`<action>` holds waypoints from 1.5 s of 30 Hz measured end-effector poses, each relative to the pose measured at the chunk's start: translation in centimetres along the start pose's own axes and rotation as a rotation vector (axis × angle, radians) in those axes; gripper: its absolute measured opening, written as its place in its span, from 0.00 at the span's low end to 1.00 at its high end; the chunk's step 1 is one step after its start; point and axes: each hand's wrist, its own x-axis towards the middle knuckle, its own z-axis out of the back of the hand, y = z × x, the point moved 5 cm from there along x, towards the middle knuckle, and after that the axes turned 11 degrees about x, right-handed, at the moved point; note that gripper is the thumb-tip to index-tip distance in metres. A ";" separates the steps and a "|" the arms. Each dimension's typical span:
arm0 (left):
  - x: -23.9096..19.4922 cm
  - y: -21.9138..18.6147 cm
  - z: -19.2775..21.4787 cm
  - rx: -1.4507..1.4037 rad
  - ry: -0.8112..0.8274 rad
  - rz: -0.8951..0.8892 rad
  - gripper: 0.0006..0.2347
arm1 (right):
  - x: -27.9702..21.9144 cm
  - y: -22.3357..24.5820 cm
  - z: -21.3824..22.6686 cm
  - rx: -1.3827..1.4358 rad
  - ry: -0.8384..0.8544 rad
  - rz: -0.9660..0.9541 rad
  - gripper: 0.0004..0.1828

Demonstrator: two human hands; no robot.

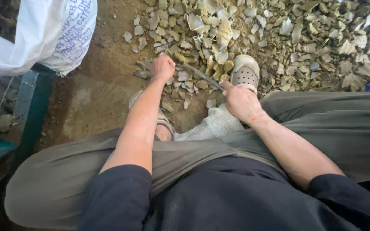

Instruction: The person sits on the ground and uses a metal rod to push and gather shell fragments into a pile. They then use their hands to collect the fragments and place them into a white sack nearby.

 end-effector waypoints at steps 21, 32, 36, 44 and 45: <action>-1.5 2.6 2.7 0.129 -0.112 0.089 0.15 | 1.5 -1.7 -1.8 0.227 -0.037 -0.112 0.16; 0.5 0.8 3.8 0.159 -0.240 -0.204 0.25 | -0.4 -2.8 -2.0 0.197 -0.066 -0.158 0.16; 0.9 0.0 3.4 0.136 -0.425 -0.364 0.27 | -2.4 -2.7 -2.1 0.143 0.117 -0.205 0.18; 2.5 0.6 1.0 0.288 -0.271 -0.304 0.21 | -2.2 -0.1 -0.8 0.093 0.035 -0.232 0.24; 3.2 0.1 1.5 0.325 -0.303 -0.329 0.20 | -1.8 -0.3 -0.6 0.114 0.032 -0.271 0.23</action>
